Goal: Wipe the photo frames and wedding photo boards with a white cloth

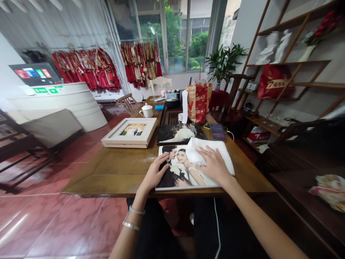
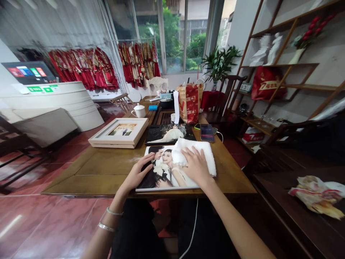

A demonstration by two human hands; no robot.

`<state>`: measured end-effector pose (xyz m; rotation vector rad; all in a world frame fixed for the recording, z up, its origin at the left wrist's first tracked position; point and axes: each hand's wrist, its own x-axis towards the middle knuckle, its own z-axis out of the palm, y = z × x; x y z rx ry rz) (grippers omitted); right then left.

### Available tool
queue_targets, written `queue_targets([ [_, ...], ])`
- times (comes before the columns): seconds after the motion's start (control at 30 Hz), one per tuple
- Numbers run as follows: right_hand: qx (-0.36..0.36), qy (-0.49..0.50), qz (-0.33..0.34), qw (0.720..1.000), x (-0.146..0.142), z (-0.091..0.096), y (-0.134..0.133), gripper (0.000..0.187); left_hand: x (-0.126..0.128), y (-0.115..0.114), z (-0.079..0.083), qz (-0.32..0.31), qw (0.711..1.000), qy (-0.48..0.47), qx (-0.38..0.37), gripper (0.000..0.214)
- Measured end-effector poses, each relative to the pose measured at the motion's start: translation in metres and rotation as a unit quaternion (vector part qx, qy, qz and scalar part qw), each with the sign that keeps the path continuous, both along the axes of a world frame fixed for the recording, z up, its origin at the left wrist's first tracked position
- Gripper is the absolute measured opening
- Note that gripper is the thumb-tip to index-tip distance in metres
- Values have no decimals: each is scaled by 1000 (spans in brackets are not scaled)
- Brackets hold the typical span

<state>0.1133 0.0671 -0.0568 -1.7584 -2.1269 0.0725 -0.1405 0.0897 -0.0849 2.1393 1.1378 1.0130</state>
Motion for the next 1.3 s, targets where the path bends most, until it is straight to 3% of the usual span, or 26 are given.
queue_targets([
  [0.13,0,-40,9,999,-18,-2,-14,61,1,0,-1,2,1000,-2,5,36],
  [0.4,-50,-14,202,978,-57,6,-91,78,0,0,0,2,998,-58,-37,36],
  [0.5,-55,8,196,979,-68,7,-92,73,-1,0,1,-10,996,-70,-49,36],
  [0.67,-51,27,101,993,-93,11,-77,66,-2,-2,-1,11,995,-79,-54,36],
  [0.8,-73,38,137,987,-105,13,-84,68,0,-4,3,-9,996,-75,-49,41],
  [0.9,-79,60,189,977,-96,14,-95,68,3,-6,7,-7,997,-57,-43,43],
  [1.0,-78,78,183,977,-75,15,-96,67,5,-6,8,-1,999,-35,-27,42],
  [1.13,-53,70,98,991,-42,13,-76,66,5,-5,5,-5,1000,-16,-14,37],
  [1.3,-37,30,-18,999,-20,19,-28,49,5,-4,5,-11,1000,-5,6,31],
])
